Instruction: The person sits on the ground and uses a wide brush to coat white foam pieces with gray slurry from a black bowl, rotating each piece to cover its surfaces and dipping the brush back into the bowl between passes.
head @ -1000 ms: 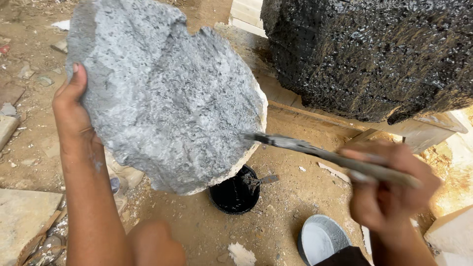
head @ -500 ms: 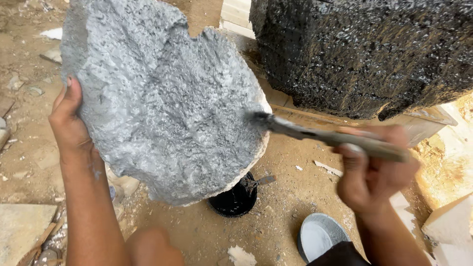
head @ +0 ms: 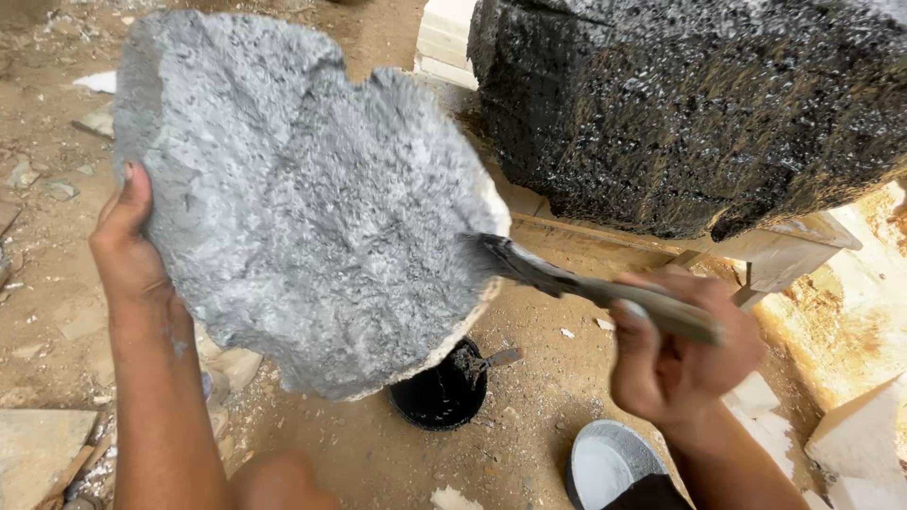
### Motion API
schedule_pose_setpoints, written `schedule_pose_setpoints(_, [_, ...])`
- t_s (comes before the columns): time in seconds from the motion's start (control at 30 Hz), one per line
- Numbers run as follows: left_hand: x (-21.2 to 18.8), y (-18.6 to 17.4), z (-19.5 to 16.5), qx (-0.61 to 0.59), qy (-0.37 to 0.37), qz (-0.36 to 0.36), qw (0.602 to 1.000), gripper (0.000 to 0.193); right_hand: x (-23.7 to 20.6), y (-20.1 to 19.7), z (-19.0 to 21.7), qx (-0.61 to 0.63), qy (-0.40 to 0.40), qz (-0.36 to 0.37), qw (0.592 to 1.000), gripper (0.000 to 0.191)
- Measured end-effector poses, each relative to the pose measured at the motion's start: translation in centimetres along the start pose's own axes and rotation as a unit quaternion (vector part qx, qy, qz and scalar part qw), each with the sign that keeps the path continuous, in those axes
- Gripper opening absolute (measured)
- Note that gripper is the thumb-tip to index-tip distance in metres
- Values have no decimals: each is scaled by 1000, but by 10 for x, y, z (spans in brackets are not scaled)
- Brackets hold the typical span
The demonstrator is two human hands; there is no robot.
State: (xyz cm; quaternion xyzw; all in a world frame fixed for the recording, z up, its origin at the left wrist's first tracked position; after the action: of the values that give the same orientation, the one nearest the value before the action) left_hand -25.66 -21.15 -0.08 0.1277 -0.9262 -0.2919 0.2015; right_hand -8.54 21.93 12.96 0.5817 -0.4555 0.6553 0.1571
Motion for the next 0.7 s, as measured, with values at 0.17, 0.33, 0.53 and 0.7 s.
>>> schedule_pose_setpoints(0.17, [2, -9, 2, 6, -3, -28, 1000, 51, -13, -16, -17, 144, 53, -84, 985, 17])
schedule_pose_setpoints(0.33, [4, -17, 3, 25, -4, -40, 999, 53, -8, -18, -8, 111, -2, -87, 990, 25])
schedule_pose_setpoints(0.53, [4, -16, 10, -3, -33, -36, 999, 54, 5, -13, -13, 98, 72, -83, 989, 15])
schedule_pose_setpoints(0.7, [1, -21, 16, 31, -54, -73, 995, 55, 3, -14, -13, 182, 10, -129, 975, 20])
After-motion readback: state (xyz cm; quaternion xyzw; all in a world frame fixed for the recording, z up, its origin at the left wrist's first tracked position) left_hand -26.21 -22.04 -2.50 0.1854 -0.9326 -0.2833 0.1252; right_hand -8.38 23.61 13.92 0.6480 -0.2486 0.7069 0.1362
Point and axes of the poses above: each hand's wrist, its own x-axis towards the middle knuckle, its own y-axis out of the palm, z = x × y, the point moved 6 cm from there along x, towards the middle knuckle, and after that the axes turned 6 degrees about x, right-handed, at the moved point
